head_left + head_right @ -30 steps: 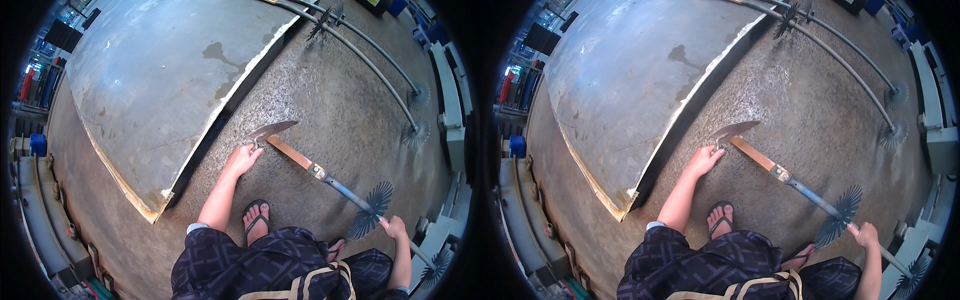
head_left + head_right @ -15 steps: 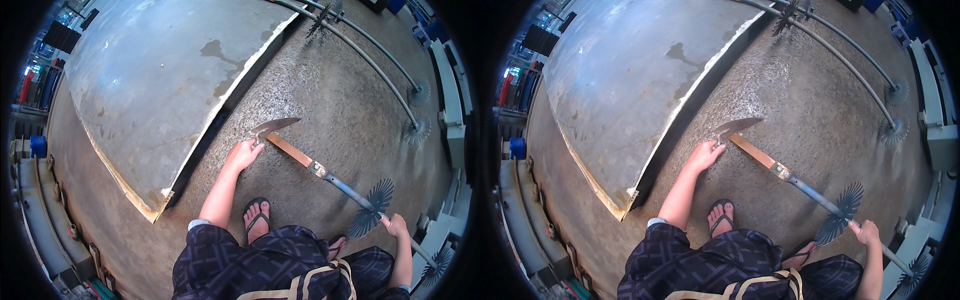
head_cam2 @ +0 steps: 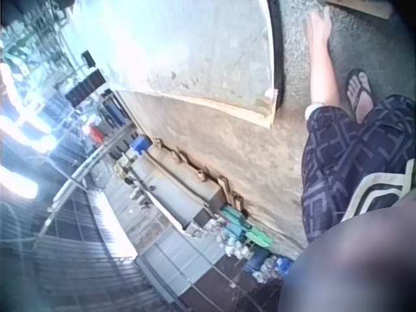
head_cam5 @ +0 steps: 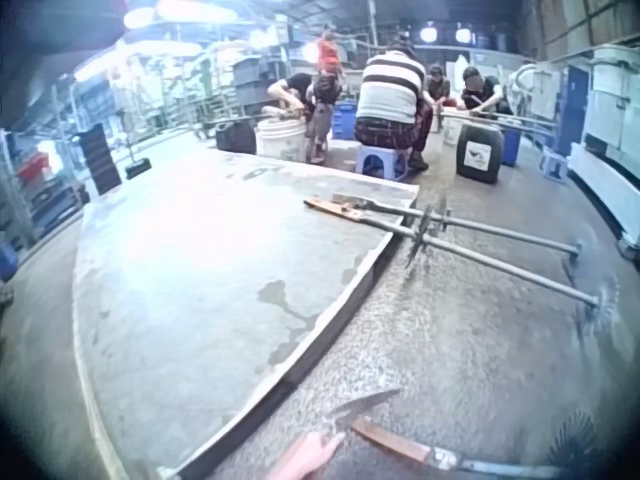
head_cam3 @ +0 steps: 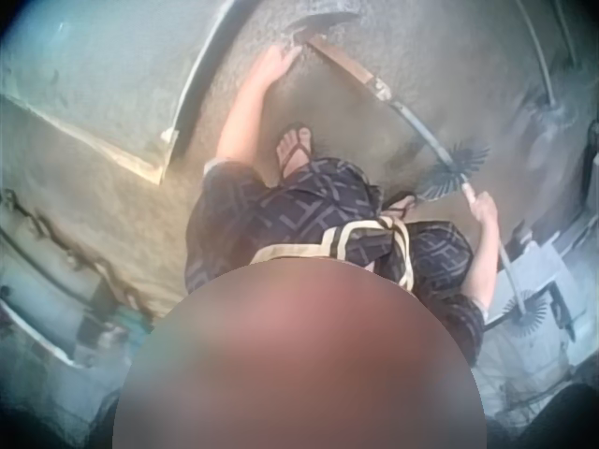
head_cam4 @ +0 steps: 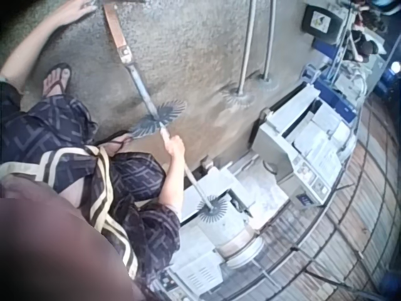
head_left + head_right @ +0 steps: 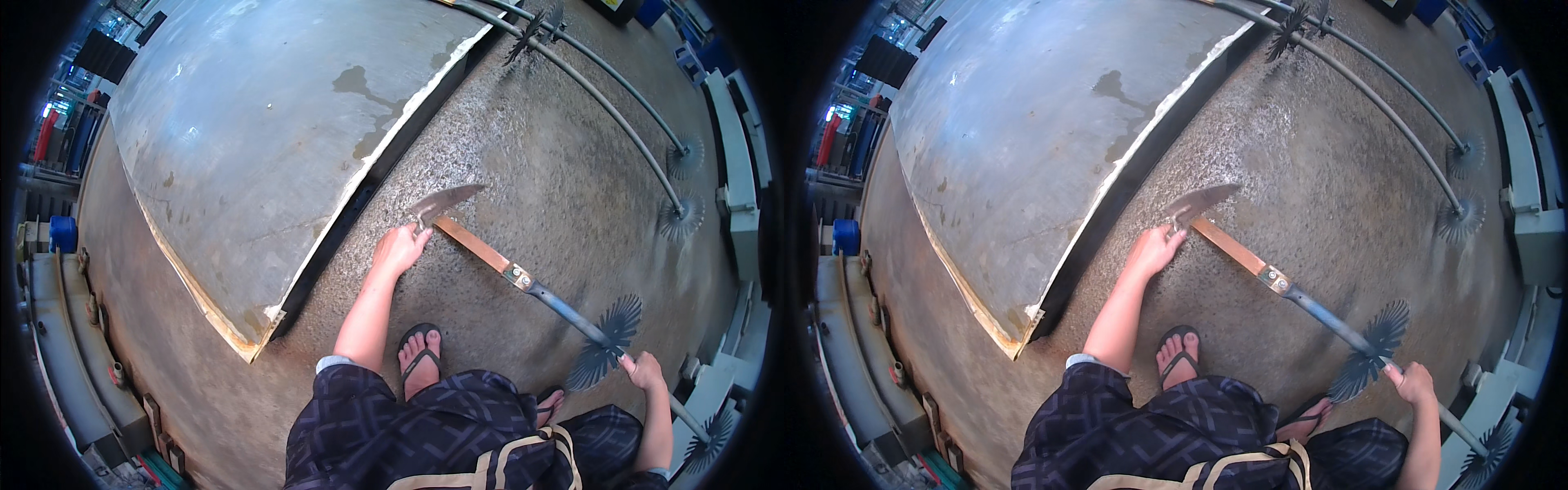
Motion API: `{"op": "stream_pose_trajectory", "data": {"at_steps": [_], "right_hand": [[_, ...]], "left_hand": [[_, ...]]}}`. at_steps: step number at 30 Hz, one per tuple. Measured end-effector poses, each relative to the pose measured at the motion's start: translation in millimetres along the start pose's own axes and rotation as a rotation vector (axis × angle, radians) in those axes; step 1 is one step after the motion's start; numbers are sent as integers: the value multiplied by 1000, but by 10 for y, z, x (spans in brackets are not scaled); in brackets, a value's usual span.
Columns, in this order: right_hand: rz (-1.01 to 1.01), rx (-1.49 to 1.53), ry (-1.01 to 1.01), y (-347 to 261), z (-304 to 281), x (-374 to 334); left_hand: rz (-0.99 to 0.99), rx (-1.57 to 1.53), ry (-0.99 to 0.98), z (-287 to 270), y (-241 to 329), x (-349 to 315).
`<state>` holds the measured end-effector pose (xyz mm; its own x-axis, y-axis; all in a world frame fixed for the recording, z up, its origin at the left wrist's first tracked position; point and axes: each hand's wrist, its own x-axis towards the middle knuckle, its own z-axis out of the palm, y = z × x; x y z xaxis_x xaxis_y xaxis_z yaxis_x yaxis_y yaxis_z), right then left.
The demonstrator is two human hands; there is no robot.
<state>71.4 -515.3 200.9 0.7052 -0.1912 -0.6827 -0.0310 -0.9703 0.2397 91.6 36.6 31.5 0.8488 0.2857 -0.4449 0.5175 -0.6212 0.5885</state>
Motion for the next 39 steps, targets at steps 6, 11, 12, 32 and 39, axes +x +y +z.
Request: {"op": "stream_pose_trajectory", "data": {"at_steps": [6, 11, 12, 32, 39], "right_hand": [[11, -5, 18, -145, -59, -33], [1, -22, 9, -115, -9, 0], [1, -24, 9, -126, -10, 13], [-22, -67, 75, -176, -7, -79], [-37, -39, 135, -265, -98, -204]], "left_hand": [[-77, -40, 25, -133, 234, -55], [-20, 131, 1, -24, 232, -252], [-16, 147, -14, -29, 233, -302], [33, 203, -149, 236, 643, -842], [-9, 228, -29, 188, 487, -734]]}}
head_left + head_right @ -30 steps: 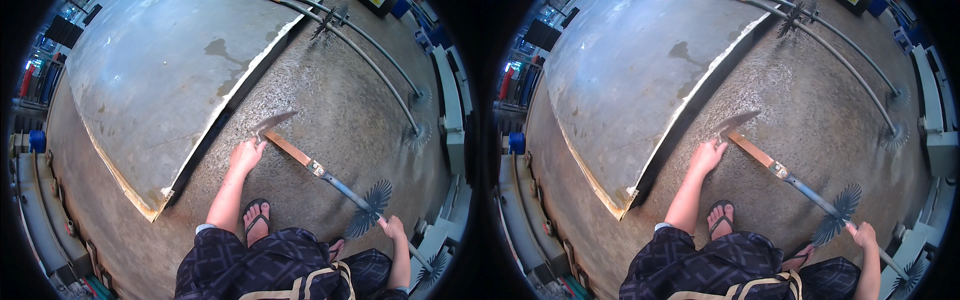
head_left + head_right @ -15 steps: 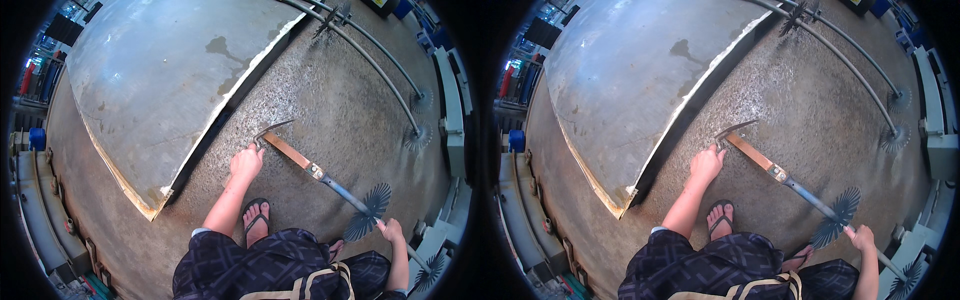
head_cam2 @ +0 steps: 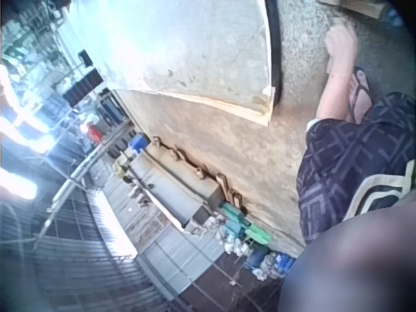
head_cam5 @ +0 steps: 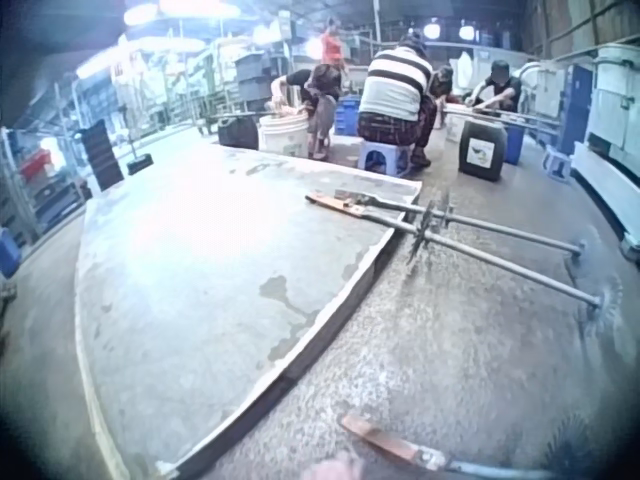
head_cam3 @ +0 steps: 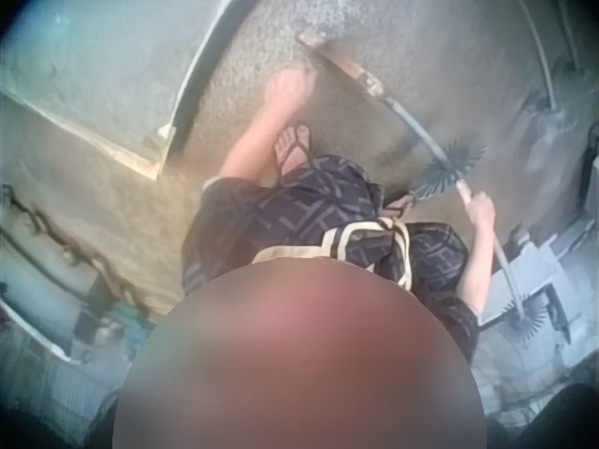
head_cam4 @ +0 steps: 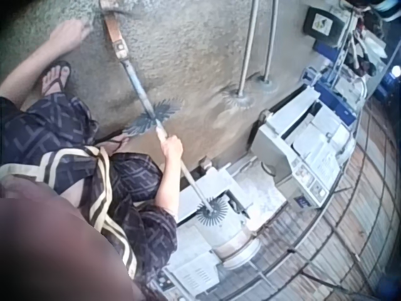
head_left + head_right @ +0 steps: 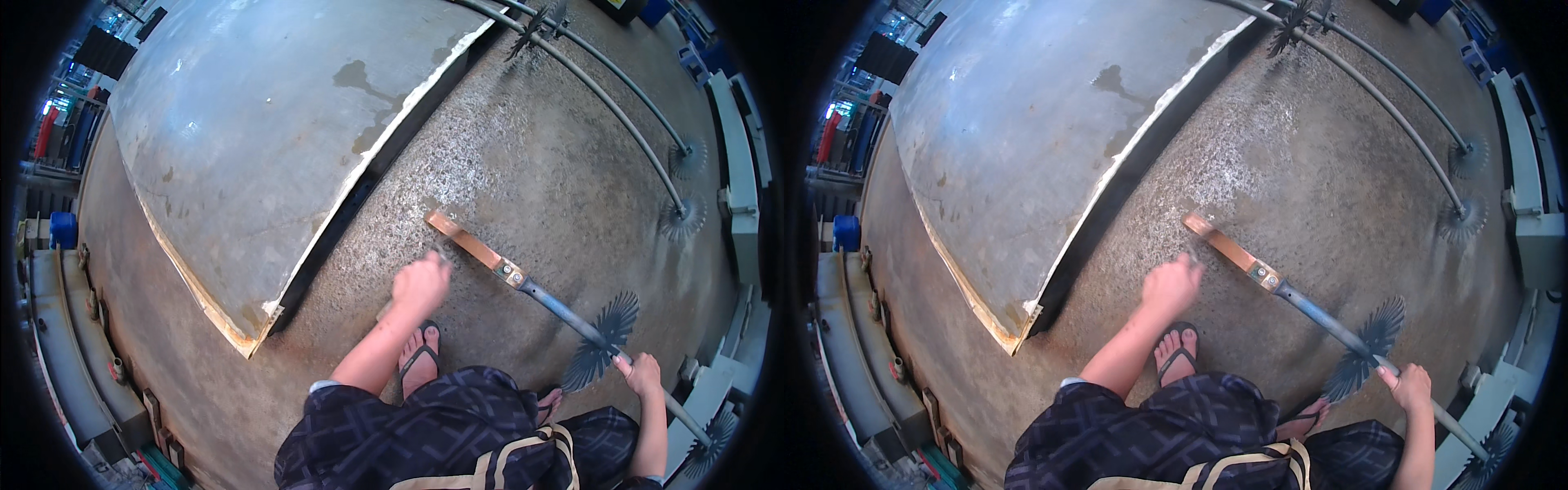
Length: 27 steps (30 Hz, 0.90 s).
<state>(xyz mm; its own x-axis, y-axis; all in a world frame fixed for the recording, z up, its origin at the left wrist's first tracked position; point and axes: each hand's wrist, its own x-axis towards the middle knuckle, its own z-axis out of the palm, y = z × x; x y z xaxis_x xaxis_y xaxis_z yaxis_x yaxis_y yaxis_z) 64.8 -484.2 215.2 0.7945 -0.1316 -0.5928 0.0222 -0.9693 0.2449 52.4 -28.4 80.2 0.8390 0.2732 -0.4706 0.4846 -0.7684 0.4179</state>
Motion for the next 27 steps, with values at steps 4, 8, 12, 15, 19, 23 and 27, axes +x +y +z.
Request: {"op": "stream_pose_trajectory", "data": {"at_steps": [4, 8, 12, 15, 19, 23, 27], "right_hand": [[11, -2, -5, 9, 8, -40], [12, 15, -26, -75, -84, -58], [20, -28, -18, -17, -43, -82], [20, 1, -35, -84, -112, -107], [15, 22, -87, -34, -75, -71], [27, 37, -141, 52, 39, 17], [-8, 46, -121, 104, 129, 51]], "left_hand": [[56, 11, -18, 31, 59, -75], [21, 32, -84, -40, 98, -80], [61, 29, -107, 188, 145, -161], [-199, -69, 10, 49, -137, 235], [-298, -171, -12, -41, -348, 274], [-329, -356, 163, 40, -501, 248], [-234, -260, -23, -49, -497, 164]]}}
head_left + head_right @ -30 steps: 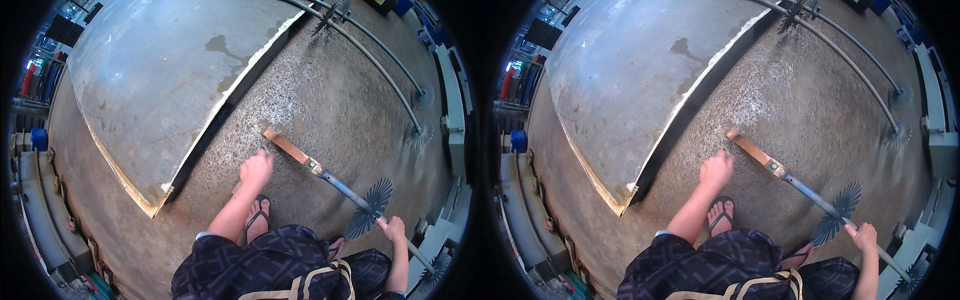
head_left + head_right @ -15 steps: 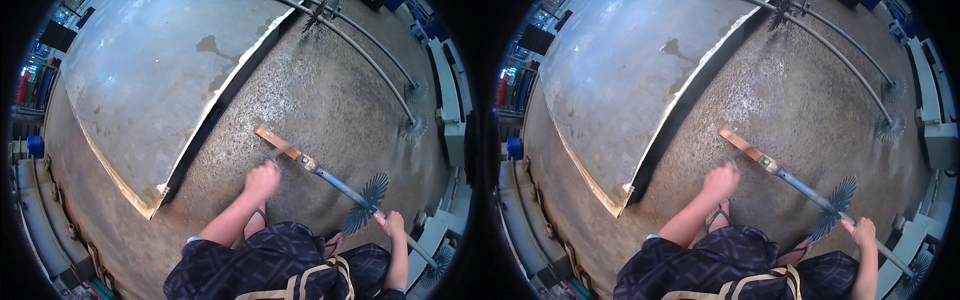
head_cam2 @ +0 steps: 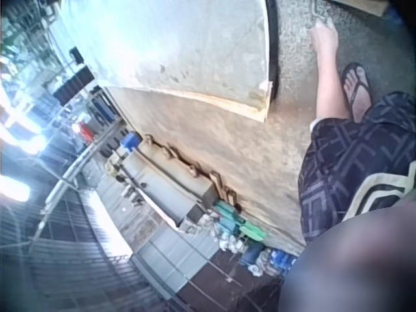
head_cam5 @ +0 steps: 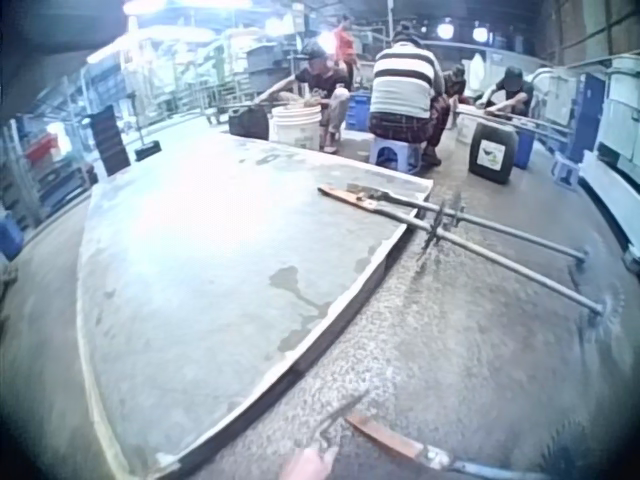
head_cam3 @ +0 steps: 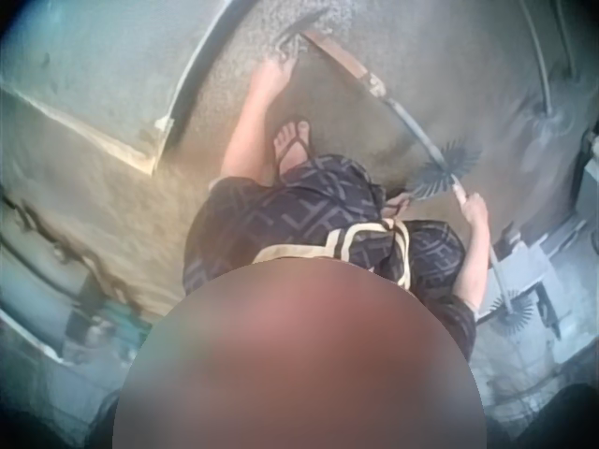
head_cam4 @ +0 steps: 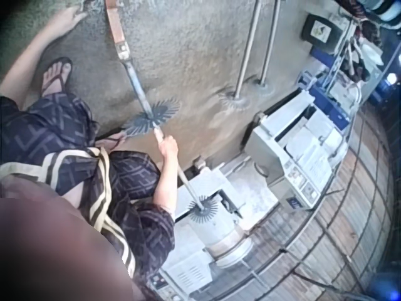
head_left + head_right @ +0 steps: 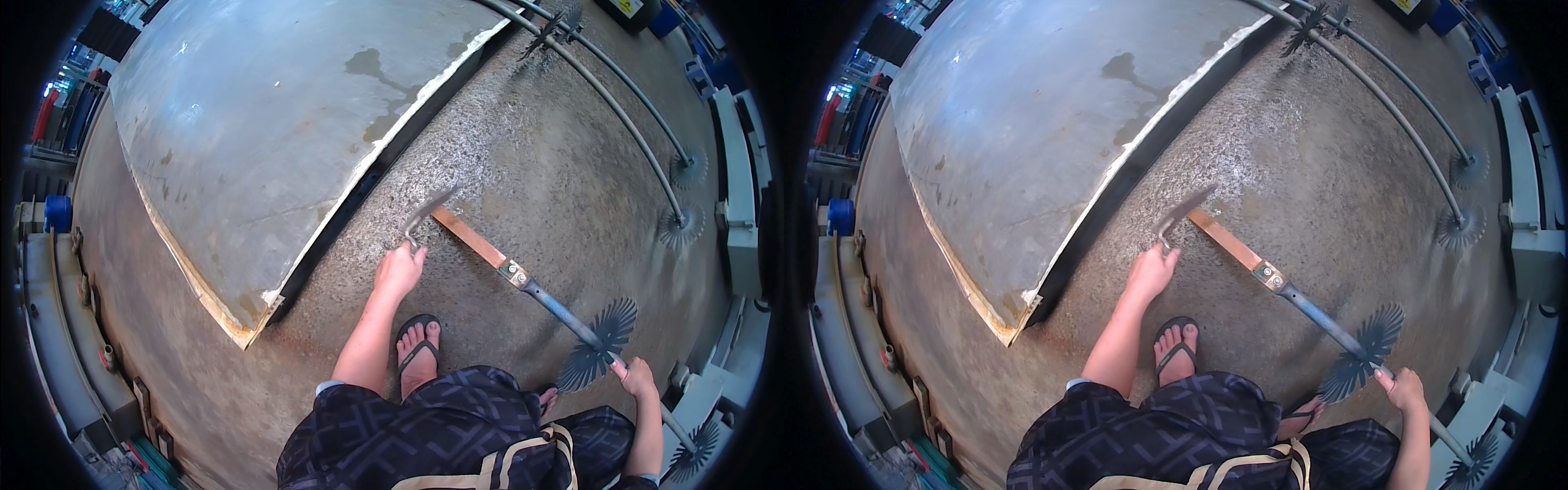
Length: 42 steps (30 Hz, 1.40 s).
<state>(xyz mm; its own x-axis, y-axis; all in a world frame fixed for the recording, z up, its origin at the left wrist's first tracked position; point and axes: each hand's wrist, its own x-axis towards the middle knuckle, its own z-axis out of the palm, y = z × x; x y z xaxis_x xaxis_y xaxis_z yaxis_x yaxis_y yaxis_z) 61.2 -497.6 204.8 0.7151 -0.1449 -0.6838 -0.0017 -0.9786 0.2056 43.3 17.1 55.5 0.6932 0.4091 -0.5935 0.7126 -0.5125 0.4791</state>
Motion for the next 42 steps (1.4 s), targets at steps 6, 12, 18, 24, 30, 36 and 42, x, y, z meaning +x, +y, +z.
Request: {"op": "stream_pose_trajectory", "data": {"at_steps": [6, 12, 18, 24, 30, 36, 42], "right_hand": [[-22, 47, -29, 51, 16, 60], [-102, 103, -185, 56, 18, 79], [-41, 141, -249, 117, 104, 109], [-34, 90, -225, 188, 224, 156], [-35, 37, -214, 122, 205, 169], [-23, 54, -246, 107, 205, 177], [-31, 65, -228, 154, 253, 154]], "left_hand": [[-29, -75, 40, -100, 8, -7], [3, -34, 18, -7, -8, -28], [11, -350, 56, 52, -31, -27], [-56, -434, -156, 1, 41, -49], [-111, -626, -258, 203, -37, 98], [-114, -716, -221, 154, 42, 29], [-77, -595, -165, 188, 66, 23]]}}
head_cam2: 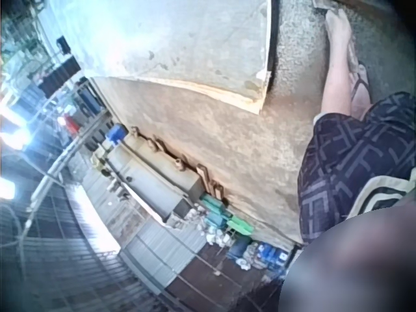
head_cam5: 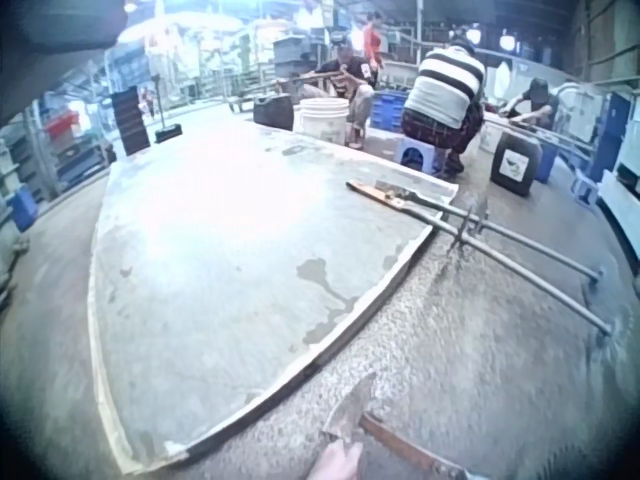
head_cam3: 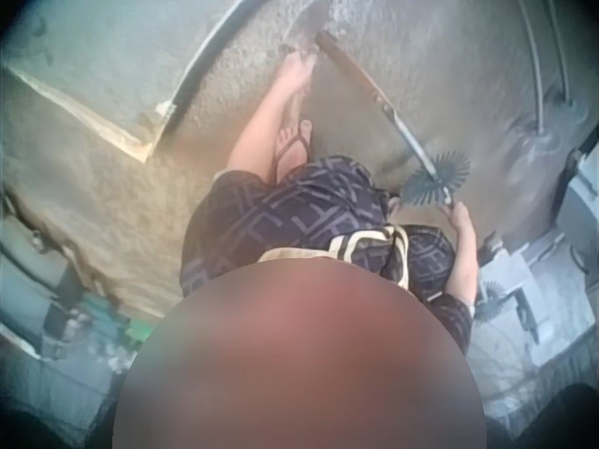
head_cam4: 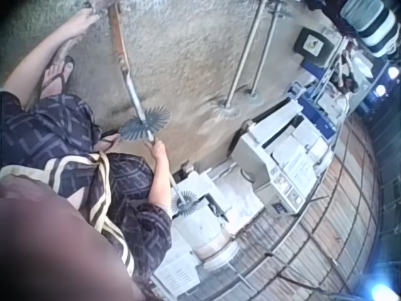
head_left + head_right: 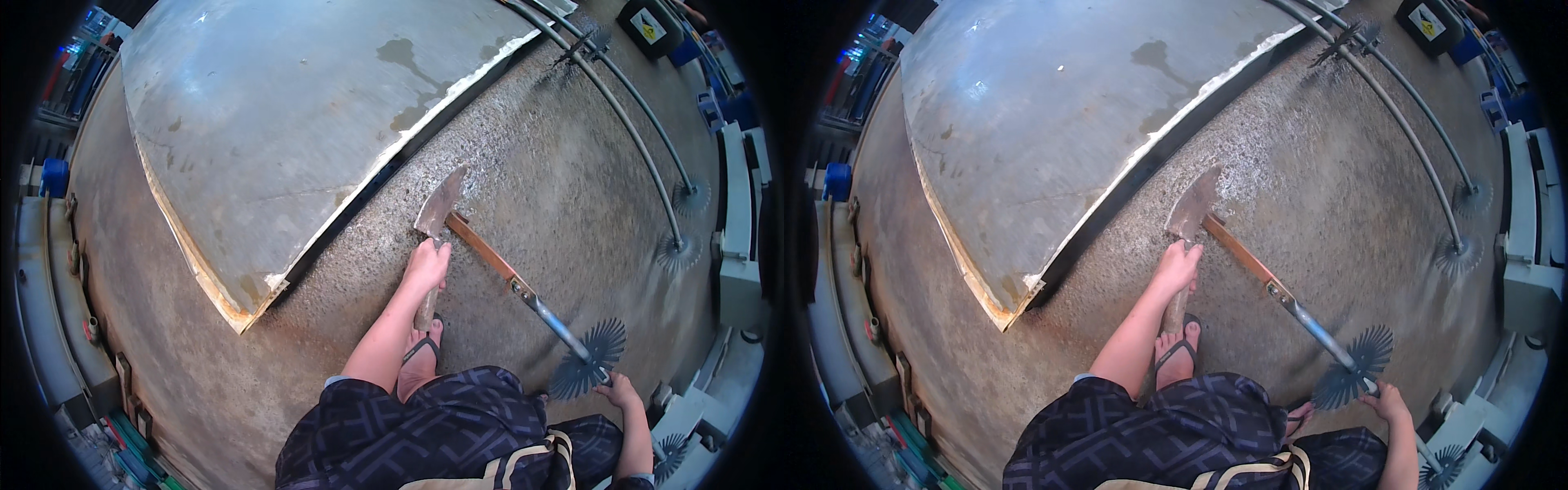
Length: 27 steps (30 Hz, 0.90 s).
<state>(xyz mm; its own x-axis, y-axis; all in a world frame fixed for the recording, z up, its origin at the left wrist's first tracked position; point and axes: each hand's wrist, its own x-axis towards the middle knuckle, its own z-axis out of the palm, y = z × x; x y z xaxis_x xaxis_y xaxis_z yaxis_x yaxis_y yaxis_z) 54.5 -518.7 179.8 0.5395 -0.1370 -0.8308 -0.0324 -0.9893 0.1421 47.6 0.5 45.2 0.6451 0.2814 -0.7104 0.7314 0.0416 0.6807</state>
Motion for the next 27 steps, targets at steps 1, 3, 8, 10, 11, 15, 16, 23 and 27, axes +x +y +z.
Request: {"op": "stream_pose_trajectory", "data": {"at_steps": [1, 3, 8, 10, 11, 15, 16, 23, 27], "right_hand": [[11, -2, -5, -30, -10, -9], [-9, -15, 18, -70, -71, -7], [17, -19, 18, -11, -39, -22], [26, 30, -7, -196, -137, -103], [23, 49, -13, -274, -191, -137], [16, 39, 95, -292, -174, -150], [24, 22, 114, -316, -190, -167], [68, -45, 148, -415, -250, -229], [36, -75, 204, -315, -196, -192]], "left_hand": [[-16, 40, -34, 28, -63, 39], [-28, 119, -82, 16, -94, 124], [35, -89, 19, -99, -57, 66], [73, -139, 86, -59, 9, 15], [82, 18, 94, -33, -25, 53], [88, 504, 106, 41, 88, 20], [81, 587, 102, 39, 187, -58], [170, 798, 78, -121, 281, -35], [265, 943, -118, 7, 421, -227]]}}
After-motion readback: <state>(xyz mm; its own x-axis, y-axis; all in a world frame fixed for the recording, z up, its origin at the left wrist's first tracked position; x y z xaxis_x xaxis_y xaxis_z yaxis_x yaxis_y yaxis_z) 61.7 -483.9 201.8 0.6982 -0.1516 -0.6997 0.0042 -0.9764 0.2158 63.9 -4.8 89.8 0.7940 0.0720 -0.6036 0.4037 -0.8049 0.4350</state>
